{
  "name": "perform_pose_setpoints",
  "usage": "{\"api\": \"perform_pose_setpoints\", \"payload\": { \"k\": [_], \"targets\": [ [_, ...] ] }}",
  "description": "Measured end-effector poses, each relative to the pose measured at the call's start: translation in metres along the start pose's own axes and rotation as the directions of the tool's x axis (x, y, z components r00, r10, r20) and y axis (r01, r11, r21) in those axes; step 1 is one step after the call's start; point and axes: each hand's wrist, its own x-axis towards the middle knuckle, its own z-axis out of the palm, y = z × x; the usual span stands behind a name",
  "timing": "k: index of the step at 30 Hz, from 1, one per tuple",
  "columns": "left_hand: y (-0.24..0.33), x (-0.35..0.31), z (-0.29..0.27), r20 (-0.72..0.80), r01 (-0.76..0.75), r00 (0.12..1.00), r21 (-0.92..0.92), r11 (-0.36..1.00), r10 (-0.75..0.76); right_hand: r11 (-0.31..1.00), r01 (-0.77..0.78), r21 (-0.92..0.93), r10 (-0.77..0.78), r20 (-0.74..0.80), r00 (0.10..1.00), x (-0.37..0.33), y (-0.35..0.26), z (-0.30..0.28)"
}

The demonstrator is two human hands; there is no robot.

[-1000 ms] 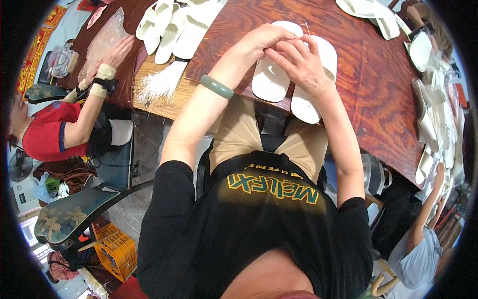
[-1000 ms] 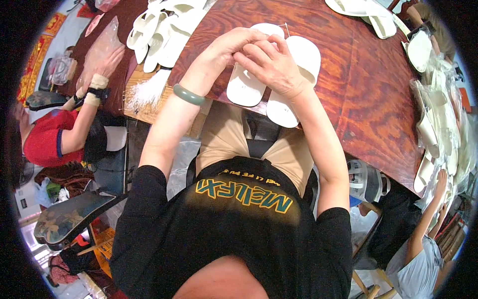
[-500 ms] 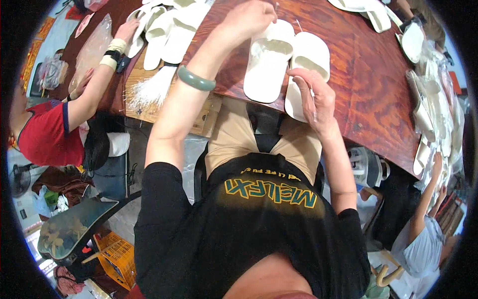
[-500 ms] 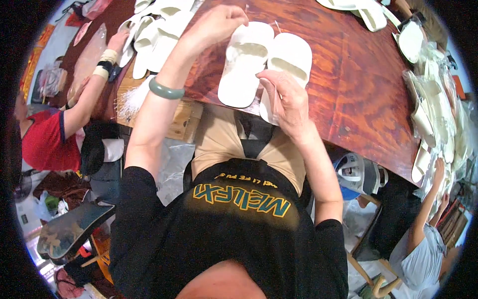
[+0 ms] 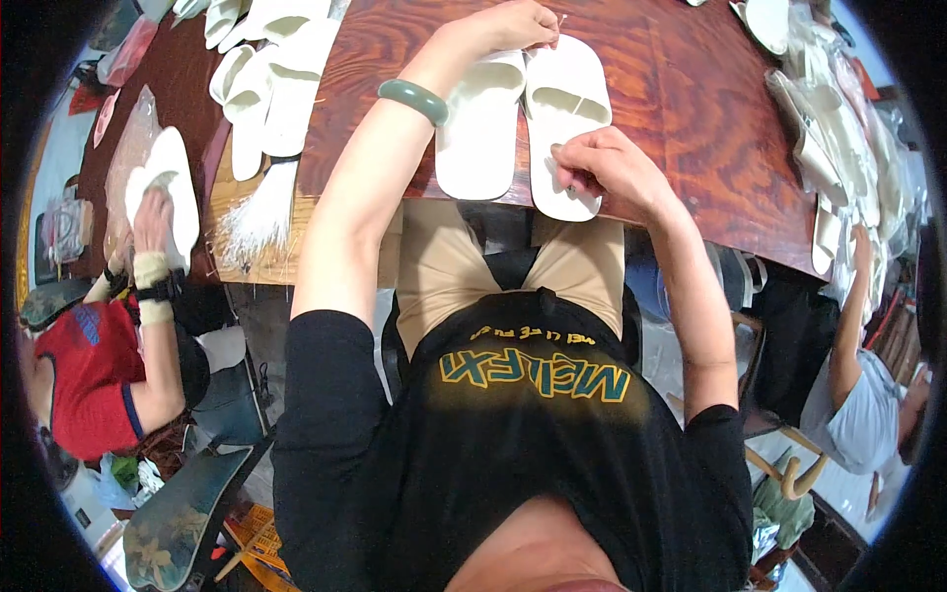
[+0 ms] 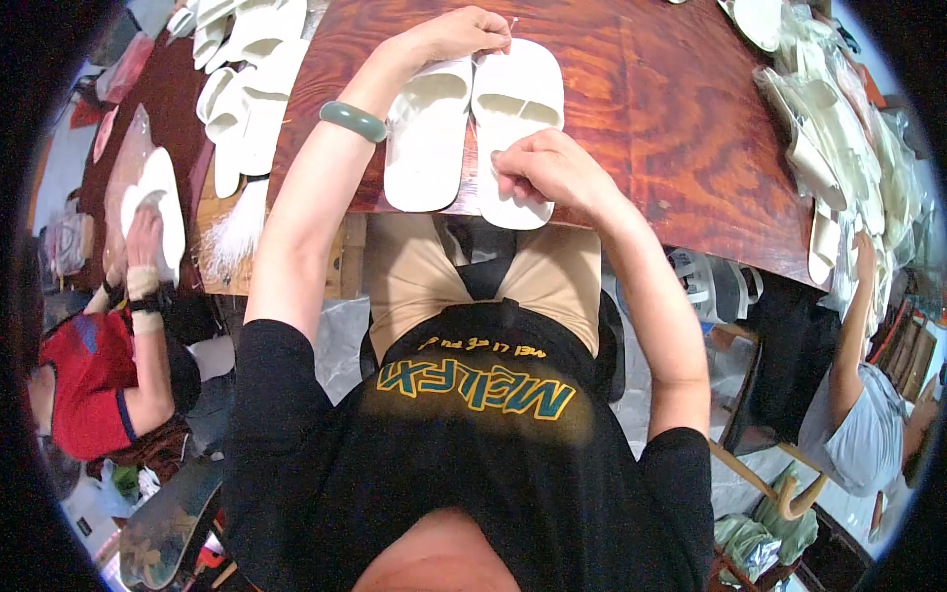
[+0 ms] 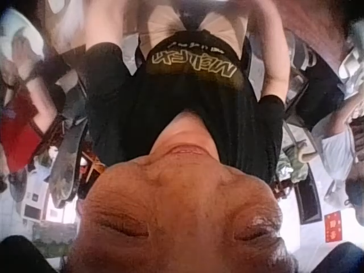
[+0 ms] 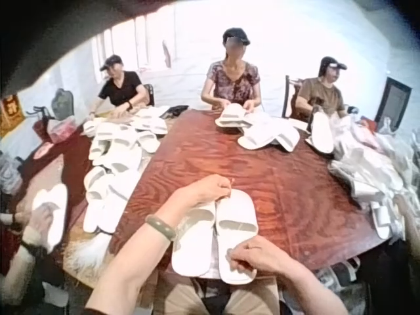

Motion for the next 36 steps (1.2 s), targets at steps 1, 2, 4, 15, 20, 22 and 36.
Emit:
{"api": "perform_pose_setpoints", "payload": {
  "k": [1, 2, 4, 15, 20, 22, 36],
  "targets": [
    [0.0, 0.001, 0.0, 0.004, 0.017, 1.0, -0.011, 1.0, -0.017, 0.997, -0.065, 0.047, 0.06, 0.094, 0.994, 0.001, -0.002, -0.002],
    [-0.001, 0.0, 0.0, 0.007, 0.036, 0.999, -0.023, 0.999, -0.035, 0.998, -0.049, 0.048, 0.043, 0.114, 0.993, 0.002, -0.004, -0.002],
    [0.001, -0.001, -0.001, 0.009, 0.063, 0.998, -0.024, 0.998, -0.063, 0.989, -0.104, -0.101, 0.116, 0.124, 0.986, 0.007, -0.013, -0.006],
    [0.003, -0.011, -0.001, -0.008, 0.024, 1.0, -0.003, 1.0, -0.025, 0.965, -0.077, -0.249, 0.118, 0.155, 0.981, -0.008, -0.028, -0.012],
    [0.003, -0.011, 0.001, -0.034, 0.022, 0.999, -0.013, 1.0, -0.023, 0.965, -0.159, -0.208, 0.182, 0.099, 0.978, -0.009, -0.027, -0.01],
    [0.004, -0.012, 0.001, -0.026, 0.03, 0.999, -0.015, 0.999, -0.03, 0.966, -0.169, -0.197, 0.187, 0.078, 0.979, -0.004, -0.028, -0.008],
    [0.012, -0.022, 0.002, 0.028, 0.047, 0.999, -0.145, 0.988, -0.043, 0.491, -0.167, -0.855, -0.293, -0.342, 0.893, 0.038, -0.017, -0.005]
  ]
}}
